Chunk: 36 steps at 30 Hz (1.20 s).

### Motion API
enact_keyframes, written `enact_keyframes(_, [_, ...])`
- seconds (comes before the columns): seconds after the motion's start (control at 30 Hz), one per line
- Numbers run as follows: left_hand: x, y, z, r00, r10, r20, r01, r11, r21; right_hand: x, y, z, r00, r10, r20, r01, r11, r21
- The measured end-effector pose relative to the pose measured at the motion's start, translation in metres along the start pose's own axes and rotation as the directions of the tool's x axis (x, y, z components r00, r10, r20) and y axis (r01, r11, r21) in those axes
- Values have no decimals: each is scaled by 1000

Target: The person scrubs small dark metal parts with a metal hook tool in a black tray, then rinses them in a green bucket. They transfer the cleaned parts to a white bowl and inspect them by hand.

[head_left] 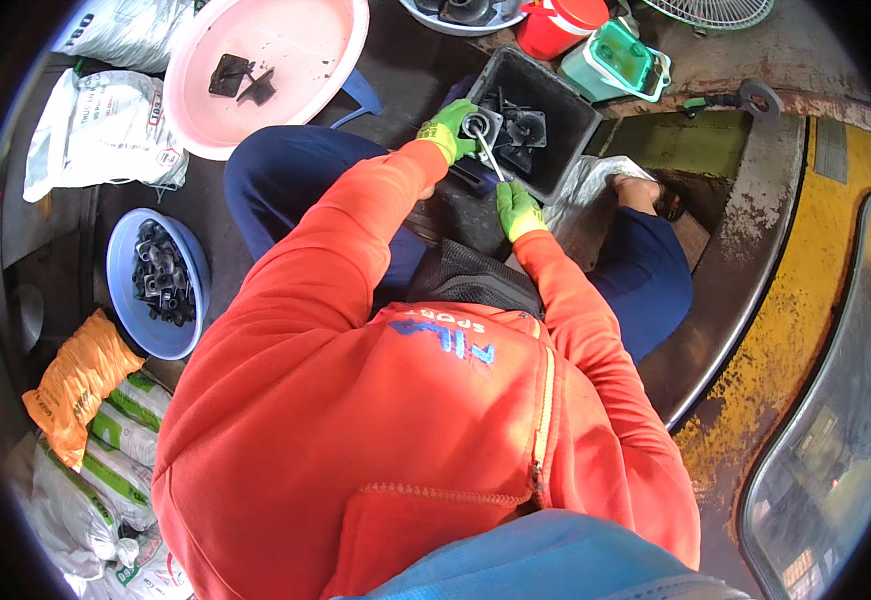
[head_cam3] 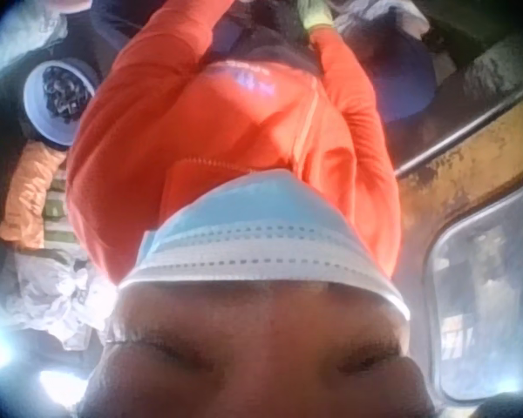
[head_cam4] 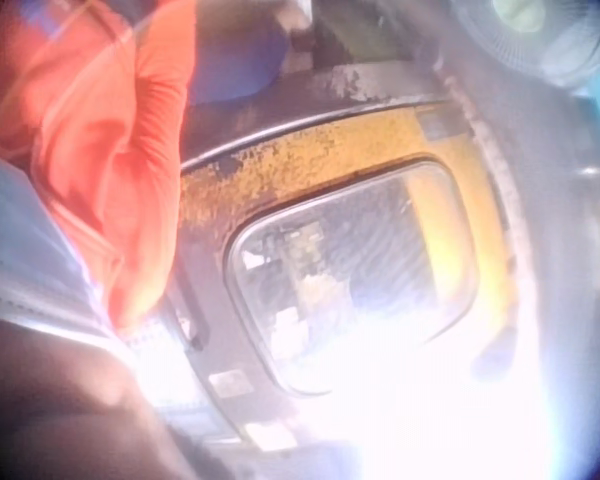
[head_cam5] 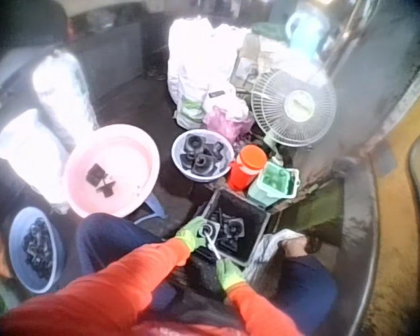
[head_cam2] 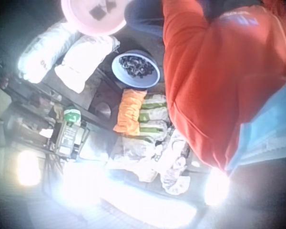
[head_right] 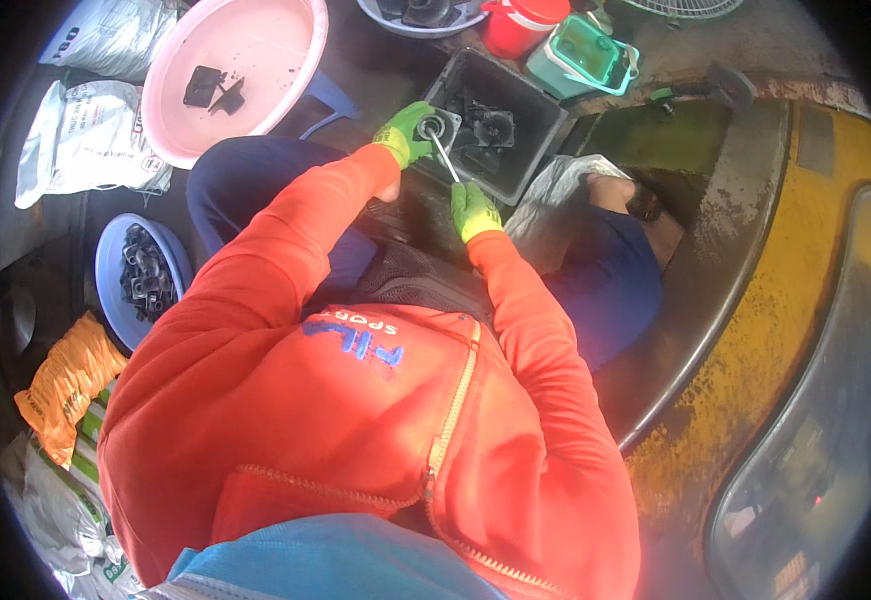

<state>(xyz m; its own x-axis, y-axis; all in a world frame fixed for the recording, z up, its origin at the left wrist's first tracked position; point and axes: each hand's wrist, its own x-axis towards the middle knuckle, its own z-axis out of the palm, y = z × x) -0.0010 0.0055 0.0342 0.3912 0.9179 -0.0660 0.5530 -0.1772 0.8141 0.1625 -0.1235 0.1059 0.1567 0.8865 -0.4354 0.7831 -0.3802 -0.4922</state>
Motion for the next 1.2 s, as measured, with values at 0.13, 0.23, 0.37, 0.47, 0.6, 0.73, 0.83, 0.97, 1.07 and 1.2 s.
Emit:
enact_keyframes(0.13, [-1, 2, 0, 999, -46, 10, 46, 997, -62, 3, 8, 8, 993, -82, -87, 95, 982, 161])
enact_keyframes(0.23, [-1, 3, -1, 1000, -19, 16, 19, 999, -29, 2, 12, 12, 997, -46, -55, 51, 993, 103])
enact_keyframes(0.37, [-1, 5, -4, 999, -50, -6, 50, 998, -31, 3, 11, 14, 993, -70, -95, 81, 990, 118])
enact_keyframes(0.47, [0, 2, -3, 999, 0, 52, 5, 995, -98, 4, 9, 15, 1000, 22, 10, -23, 994, 103])
enact_keyframes(0.6, [2, -9, 8, 998, -3, -59, 2, 1000, -19, 3, 8, 15, 1000, -28, -9, 29, 993, 115])
enact_keyframes(0.73, [2, -21, 17, 997, 32, -70, -38, 995, -90, 3, 7, 12, 999, 22, 37, -26, 996, 88])
enact_keyframes(0.83, [0, -16, 13, 995, 51, -91, -54, 998, -33, 1, 5, 9, 999, -17, -32, 21, 990, 139])
enact_keyframes(0.97, [11, 7, -10, 999, -13, 37, 9, 996, 93, 8, 7, 5, 995, -21, -93, 40, 978, 203])
enact_keyframes(1.07, [53, 24, -47, 964, -206, 168, 239, 948, -209, 22, 16, -1, 901, -75, -427, 259, 883, 391])
enact_keyframes(1.2, [125, 55, -89, 893, -77, -443, -17, 979, -204, 26, 27, -11, 950, 97, -296, 186, 586, 788])
